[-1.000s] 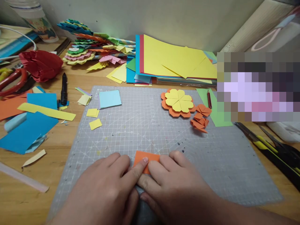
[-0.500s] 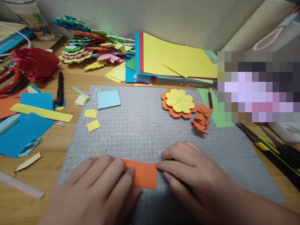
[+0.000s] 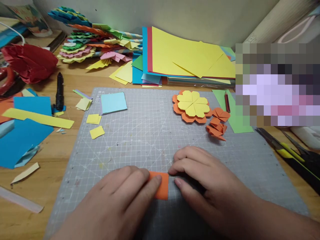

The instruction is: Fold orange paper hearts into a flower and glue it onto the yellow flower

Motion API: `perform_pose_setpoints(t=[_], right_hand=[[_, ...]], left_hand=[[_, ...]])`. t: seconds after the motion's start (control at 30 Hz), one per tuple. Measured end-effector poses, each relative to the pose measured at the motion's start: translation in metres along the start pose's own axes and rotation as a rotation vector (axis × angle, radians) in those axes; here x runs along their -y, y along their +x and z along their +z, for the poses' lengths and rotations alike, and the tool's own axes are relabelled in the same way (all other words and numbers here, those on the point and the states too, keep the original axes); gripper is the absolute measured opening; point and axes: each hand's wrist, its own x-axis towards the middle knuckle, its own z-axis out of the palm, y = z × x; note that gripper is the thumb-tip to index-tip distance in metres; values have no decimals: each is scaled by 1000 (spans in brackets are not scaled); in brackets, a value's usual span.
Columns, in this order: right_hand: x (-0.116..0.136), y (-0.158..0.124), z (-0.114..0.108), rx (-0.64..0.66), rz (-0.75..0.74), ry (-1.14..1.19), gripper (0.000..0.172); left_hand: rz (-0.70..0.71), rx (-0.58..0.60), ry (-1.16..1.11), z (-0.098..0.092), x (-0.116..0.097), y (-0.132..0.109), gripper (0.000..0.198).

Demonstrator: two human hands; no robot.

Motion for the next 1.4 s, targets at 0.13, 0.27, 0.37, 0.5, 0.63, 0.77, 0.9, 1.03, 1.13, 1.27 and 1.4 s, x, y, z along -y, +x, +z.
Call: perform_pose_setpoints(t=[0.13,0.27,0.37,0.5,0.63,0.77,0.9,1.03,1.13,1.27,1.4], right_hand=[[0,-1,5,-16,53,9,15],[1,-2,7,-34,45,34,15],[2,-1,7,-29,21,74,8],[6,1,7,21,-55,197,13],[9,1,9,5,-56,235,14],[7,0,11,20,-76,244,15],[4,0,12,4,-79,245,17],[4,0,13,-7,-84,276,15],[3,0,14,-3,-79,285,15],[2,0,14,21,-73,295,14],[4,0,12,29,-61,294,11]], left_hand=[[-156,-90,12,-1,0,5,30],[-194,-108,-78,-4,0,12,21],[-181,-31,-210,-7,-1,15,5],[-216,-13,-379,-11,-4,16,13],[-250,-8,-480,-12,-4,18,20],[-305,-19,-567,-11,-3,20,22],[-309,-23,-585,-12,-2,23,24],[-228,1,-562,-15,-2,24,23],[-206,25,-544,-16,0,25,22],[-197,35,-551,-15,1,24,22],[-204,27,-554,-15,1,24,22]])
